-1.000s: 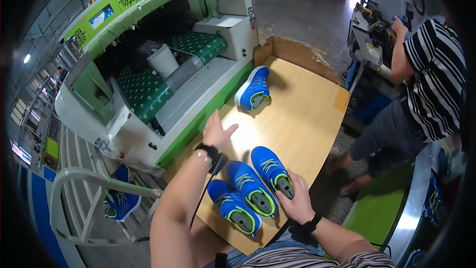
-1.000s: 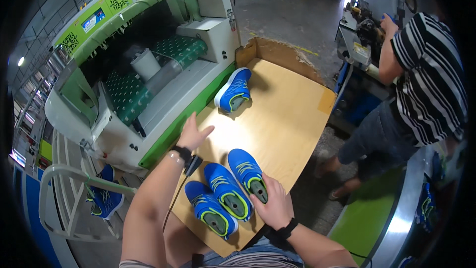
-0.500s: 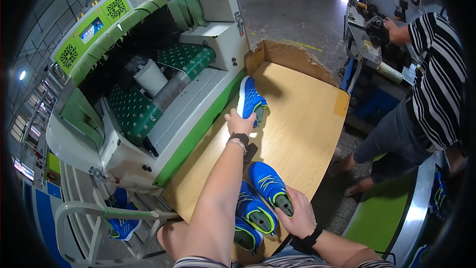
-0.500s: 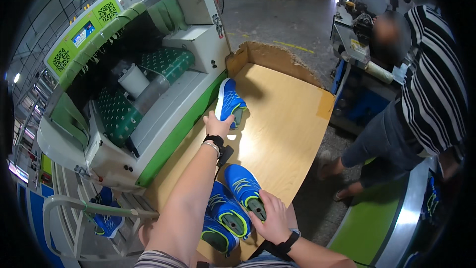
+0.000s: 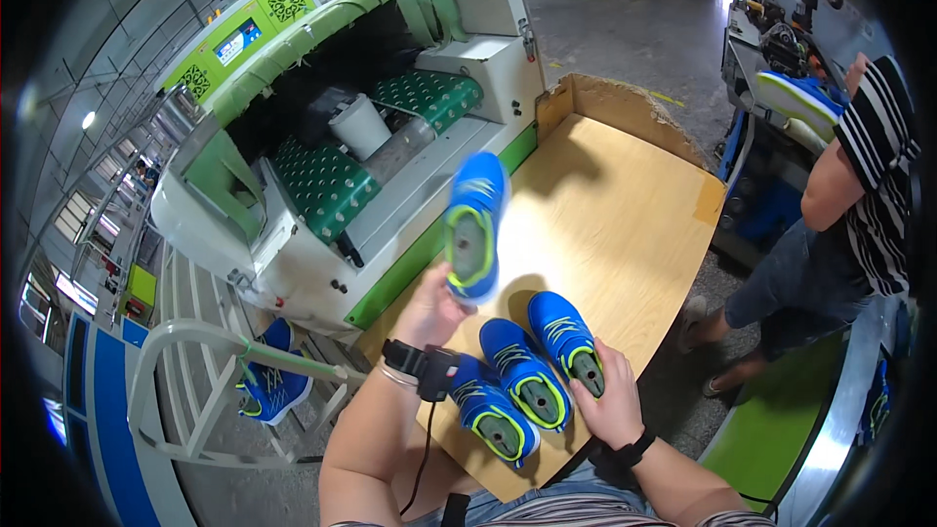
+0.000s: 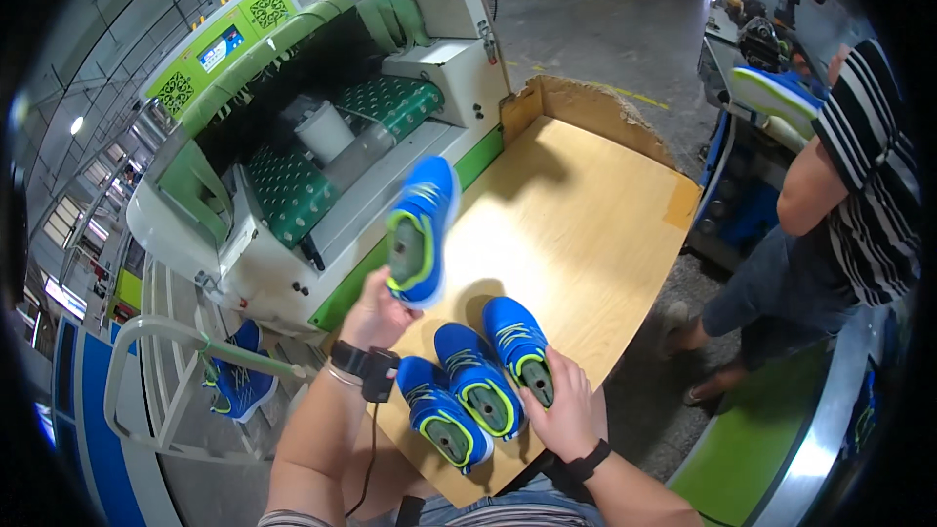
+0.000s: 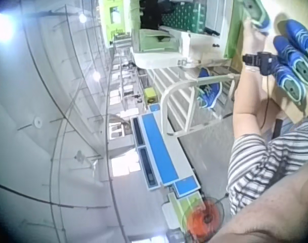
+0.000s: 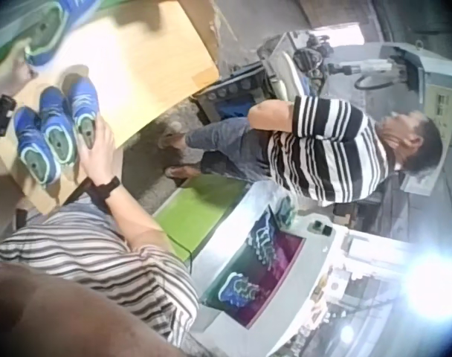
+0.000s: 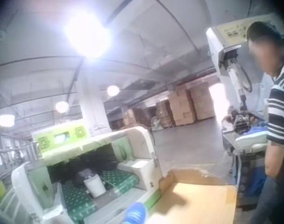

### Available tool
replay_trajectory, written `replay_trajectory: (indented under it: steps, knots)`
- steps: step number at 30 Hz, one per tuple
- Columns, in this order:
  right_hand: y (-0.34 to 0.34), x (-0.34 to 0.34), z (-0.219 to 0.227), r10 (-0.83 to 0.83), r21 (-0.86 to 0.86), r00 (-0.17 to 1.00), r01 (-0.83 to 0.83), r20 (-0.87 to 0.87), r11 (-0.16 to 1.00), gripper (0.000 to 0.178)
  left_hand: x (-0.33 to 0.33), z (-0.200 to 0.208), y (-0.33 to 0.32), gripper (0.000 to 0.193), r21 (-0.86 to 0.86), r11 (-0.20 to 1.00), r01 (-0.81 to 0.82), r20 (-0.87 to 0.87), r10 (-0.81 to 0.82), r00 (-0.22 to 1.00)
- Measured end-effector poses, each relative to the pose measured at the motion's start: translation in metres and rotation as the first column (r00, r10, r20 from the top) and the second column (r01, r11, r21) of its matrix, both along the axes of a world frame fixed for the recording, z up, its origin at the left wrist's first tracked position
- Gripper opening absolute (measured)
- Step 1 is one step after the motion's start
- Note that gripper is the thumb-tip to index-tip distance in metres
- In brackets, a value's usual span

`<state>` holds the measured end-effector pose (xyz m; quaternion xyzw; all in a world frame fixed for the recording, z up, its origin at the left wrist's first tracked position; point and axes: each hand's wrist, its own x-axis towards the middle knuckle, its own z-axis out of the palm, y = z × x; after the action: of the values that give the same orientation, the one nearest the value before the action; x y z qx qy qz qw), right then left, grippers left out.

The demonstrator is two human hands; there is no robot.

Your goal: The recorder is seen assembling blue shoes by taking them from a conveyor belt, inspecting them, and placing them on a workstation.

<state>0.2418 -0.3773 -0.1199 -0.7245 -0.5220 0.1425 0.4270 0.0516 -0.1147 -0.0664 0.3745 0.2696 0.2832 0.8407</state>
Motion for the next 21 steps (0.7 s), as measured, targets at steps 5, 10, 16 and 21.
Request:
replay_trajectory:
  steps: [5, 10, 16, 21]
  knots:
    - [-0.001, -0.001, -0.001, 0.001, 0.020, 1.000, -0.001, -0.021, 1.000, 0.067, -0.024, 0.056, 0.044, 0.039, 0.091, 0.886, -0.455, 0.202, 0.431, 0.880]
    - [-0.002, -0.004, 0.001, -0.001, 0.013, 1.000, 0.001, -0.021, 1.000, 0.066, -0.063, 0.064, 0.102, 0.042, -0.020, 0.722, -0.692, 0.178, 0.683, 0.708]
    - [-0.001, -0.004, -0.003, -0.014, 0.017, 1.000, 0.015, -0.028, 1.000, 0.067, -0.077, 0.053, 0.087, 0.064, -0.149, 0.794, -0.589, 0.251, 0.606, 0.755]
    - [0.007, 0.015, -0.017, -0.097, 0.051, 0.908, 0.129, -0.407, 0.990, 0.060, -0.089, 0.021, 0.034, 0.051, -0.076, 0.887, -0.455, 0.081, 0.460, 0.884]
